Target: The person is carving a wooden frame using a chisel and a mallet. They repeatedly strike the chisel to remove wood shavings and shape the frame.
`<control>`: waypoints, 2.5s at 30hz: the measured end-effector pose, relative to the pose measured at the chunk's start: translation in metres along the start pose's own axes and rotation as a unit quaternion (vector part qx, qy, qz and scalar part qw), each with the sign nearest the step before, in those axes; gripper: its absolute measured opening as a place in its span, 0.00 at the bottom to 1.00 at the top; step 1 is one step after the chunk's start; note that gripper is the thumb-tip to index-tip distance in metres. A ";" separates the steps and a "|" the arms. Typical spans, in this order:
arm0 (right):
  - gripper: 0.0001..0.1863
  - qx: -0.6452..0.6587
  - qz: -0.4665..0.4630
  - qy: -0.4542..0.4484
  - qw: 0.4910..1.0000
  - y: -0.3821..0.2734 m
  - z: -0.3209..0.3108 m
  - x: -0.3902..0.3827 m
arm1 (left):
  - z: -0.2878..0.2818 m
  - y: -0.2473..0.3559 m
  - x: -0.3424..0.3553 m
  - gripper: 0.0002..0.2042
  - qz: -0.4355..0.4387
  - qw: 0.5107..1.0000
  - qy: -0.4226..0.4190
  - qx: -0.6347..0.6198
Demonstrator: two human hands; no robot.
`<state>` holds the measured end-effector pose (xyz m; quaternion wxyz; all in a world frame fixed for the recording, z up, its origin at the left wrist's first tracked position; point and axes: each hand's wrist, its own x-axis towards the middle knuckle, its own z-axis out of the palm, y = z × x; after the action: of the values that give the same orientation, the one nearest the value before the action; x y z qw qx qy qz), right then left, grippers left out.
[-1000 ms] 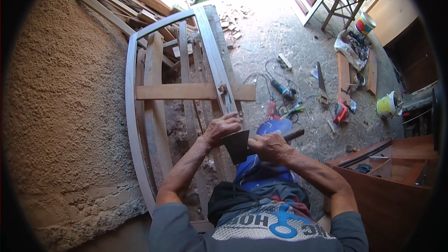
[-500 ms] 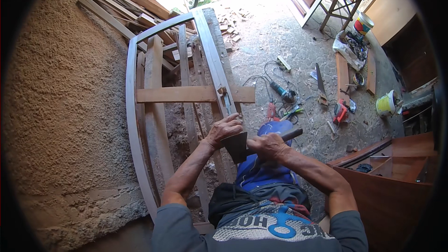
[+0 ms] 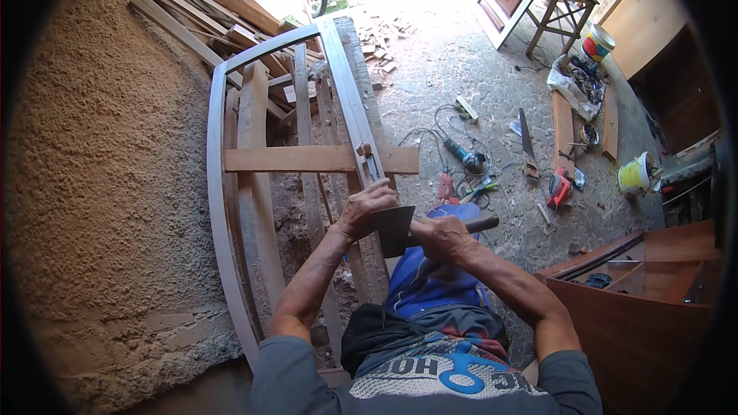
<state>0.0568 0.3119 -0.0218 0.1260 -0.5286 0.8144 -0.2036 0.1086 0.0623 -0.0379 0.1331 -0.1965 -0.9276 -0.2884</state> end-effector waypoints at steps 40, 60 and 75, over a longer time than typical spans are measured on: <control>0.07 -0.018 -0.103 0.021 0.994 0.003 -0.002 -0.008 | 0.006 0.011 -0.023 0.07 -0.032 0.997 -0.041 0.064; 0.27 0.179 0.299 -0.034 0.937 0.020 0.001 -0.025 | -0.023 -0.083 0.039 0.22 -0.354 0.928 0.049 0.110; 0.24 0.457 0.441 0.112 0.765 0.070 -0.001 -0.078 | -0.016 -0.024 -0.047 0.17 -0.525 0.847 -0.072 0.031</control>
<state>0.0319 0.4077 -0.0545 0.3361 0.0353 0.7769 -0.5312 0.1420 0.0214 -0.0537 -0.0994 0.3041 -0.9078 -0.2711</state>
